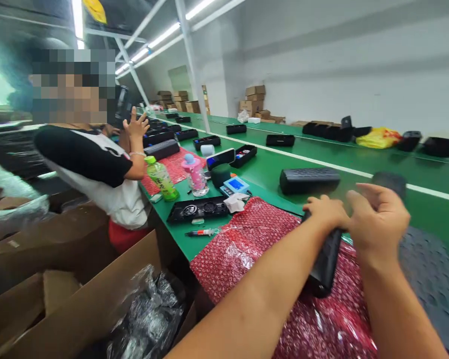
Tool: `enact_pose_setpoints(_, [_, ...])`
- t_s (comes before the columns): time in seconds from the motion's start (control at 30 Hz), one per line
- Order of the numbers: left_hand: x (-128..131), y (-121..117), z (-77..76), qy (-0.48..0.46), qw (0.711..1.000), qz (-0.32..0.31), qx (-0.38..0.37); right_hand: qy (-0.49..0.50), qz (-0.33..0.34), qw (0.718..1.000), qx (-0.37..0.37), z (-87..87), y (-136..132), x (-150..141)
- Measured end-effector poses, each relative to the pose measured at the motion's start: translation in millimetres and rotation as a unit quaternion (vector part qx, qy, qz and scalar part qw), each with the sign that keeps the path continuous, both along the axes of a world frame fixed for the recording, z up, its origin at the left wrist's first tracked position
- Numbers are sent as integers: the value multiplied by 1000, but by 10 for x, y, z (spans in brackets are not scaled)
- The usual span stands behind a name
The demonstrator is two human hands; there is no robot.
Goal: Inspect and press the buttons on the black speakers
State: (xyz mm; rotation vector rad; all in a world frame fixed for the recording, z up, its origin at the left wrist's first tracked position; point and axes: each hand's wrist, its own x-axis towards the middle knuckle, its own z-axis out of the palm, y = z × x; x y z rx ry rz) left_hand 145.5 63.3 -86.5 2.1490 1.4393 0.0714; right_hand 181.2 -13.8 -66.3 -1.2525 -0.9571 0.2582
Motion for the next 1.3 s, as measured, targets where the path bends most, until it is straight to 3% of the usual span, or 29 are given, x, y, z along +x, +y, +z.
enact_pose_setpoints(0.2, [-318,85,120,-105,990,89,-3,114,-44,985,-118,-474,-101,-48])
enact_pose_setpoints(0.27, [-555,174,87,-137,986,90,8,160,-5,975,-154,-643,-83,-83])
enact_pose_setpoints(0.37, [-949,265,21,-211,972,99,29,235,125,942,-204,-787,-65,-266])
enact_pose_setpoints(0.43, [-1152,272,17,-258,961,95,27,269,208,916,-211,-794,-50,-425])
enact_pose_setpoints(0.53, [-1313,245,117,-317,944,89,23,299,281,892,-188,-686,0,-589])
enact_pose_setpoints(0.6, [-1361,244,233,-392,916,81,28,296,299,894,-154,-571,54,-620])
enact_pose_setpoints(0.7, [-1427,294,379,-520,851,65,30,238,319,914,-81,-429,142,-610])
enact_pose_setpoints(0.83, [-1535,401,395,-591,806,33,7,156,383,910,-40,-449,200,-616])
enact_pose_setpoints(0.97, [-1607,464,324,-592,806,7,-13,110,416,901,-49,-584,192,-623])
enact_pose_setpoints(1.07, [-1634,480,315,-588,808,32,-2,95,446,888,-55,-629,197,-611])
enact_pose_setpoints(1.17, [-1655,493,328,-583,810,56,44,105,462,878,-66,-648,216,-623])
enact_pose_setpoints(1.3, [-1670,487,333,-560,819,9,124,116,456,880,-66,-690,230,-670])
